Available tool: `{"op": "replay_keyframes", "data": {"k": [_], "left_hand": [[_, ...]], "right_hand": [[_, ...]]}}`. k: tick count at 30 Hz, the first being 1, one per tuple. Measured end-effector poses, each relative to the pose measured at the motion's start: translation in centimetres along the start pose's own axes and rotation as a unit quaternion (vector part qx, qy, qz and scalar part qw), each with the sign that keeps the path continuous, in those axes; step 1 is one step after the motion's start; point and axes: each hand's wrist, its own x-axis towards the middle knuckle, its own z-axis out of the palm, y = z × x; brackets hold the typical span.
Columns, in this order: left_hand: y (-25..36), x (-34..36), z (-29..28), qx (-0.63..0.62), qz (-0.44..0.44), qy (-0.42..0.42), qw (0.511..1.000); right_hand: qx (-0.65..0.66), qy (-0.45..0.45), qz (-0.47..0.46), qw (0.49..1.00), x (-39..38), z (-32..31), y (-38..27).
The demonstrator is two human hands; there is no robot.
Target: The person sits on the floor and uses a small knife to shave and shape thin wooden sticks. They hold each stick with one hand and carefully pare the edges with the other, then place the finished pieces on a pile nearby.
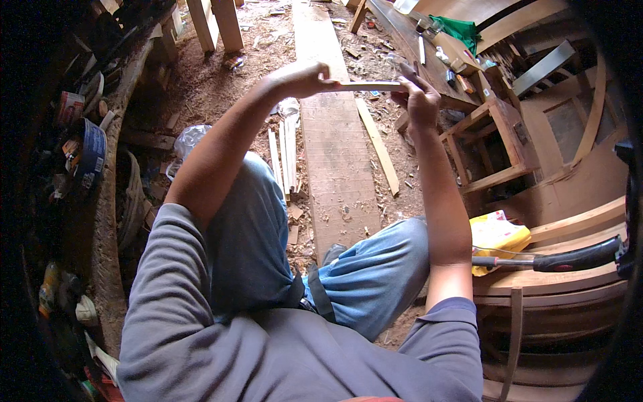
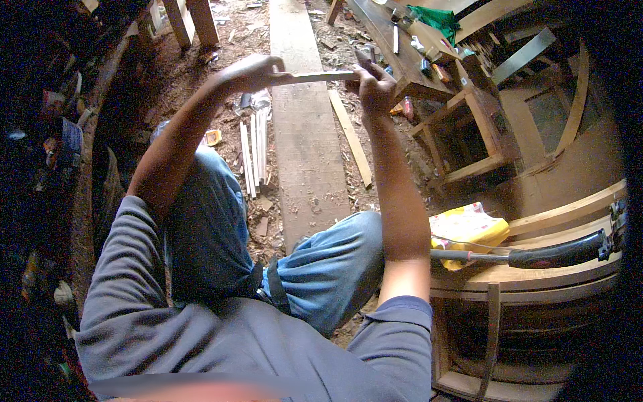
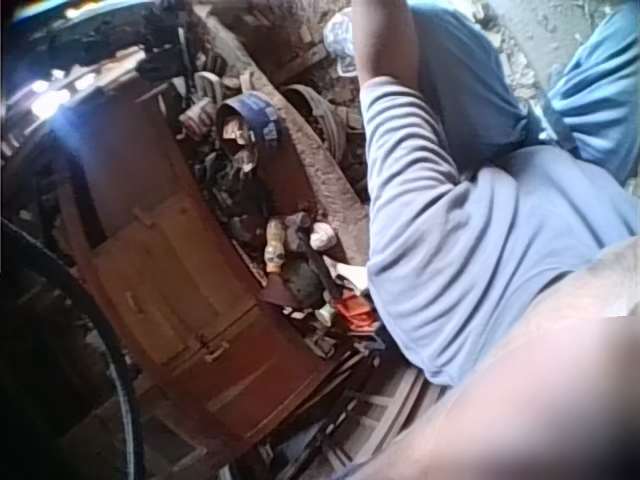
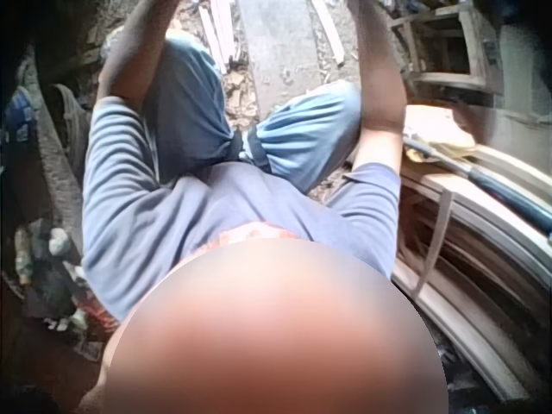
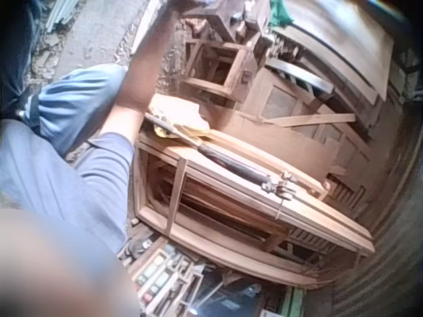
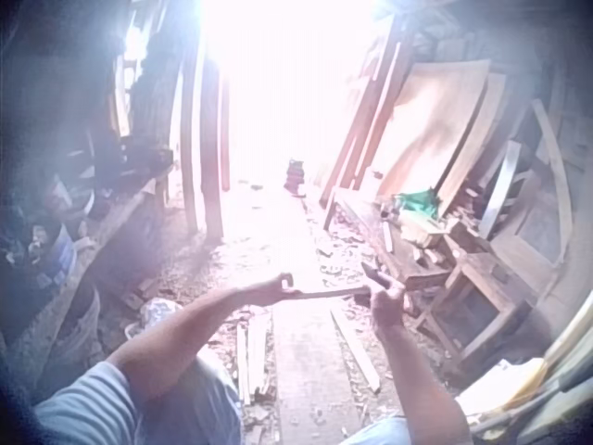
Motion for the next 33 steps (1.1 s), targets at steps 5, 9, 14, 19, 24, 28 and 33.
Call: {"op": "replay_keyframes", "data": {"k": [5, 9, 14, 19, 24, 28, 33], "left_hand": [[-3.9, -0.3, -1.1, 0.026, 0.001, 0.01, 1.0], [-4.5, -0.3, -1.9, 0.017, 0.01, -0.009, 1.0], [-4.0, -0.1, -1.9, -0.106, 0.042, -0.024, 0.993], [-2.6, -0.3, -2.0, -0.266, 0.007, -0.012, 0.964], [-1.1, -0.8, -1.7, -0.435, -0.087, 0.025, 0.896], [-1.4, -0.7, -1.3, -0.47, -0.11, 0.01, 0.875], [-2.3, -0.5, -1.0, -0.468, -0.156, -0.059, 0.868]], "right_hand": [[0.046, 0.059, 0.114, 0.991, 2.1, -3.8, 1.2], [0.058, 0.114, 0.197, 0.972, 2.8, -5.7, 2.9], [0.025, 0.129, 0.183, 0.974, 3.4, -7.3, 5.4], [0.074, 0.137, 0.131, 0.979, 4.4, -8.5, 6.8], [0.131, 0.141, 0.159, 0.968, 5.2, -9.4, 7.0], [0.144, 0.107, 0.148, 0.972, 5.3, -9.6, 7.0], [0.181, 0.105, 0.082, 0.974, 4.7, -9.2, 6.4]]}}
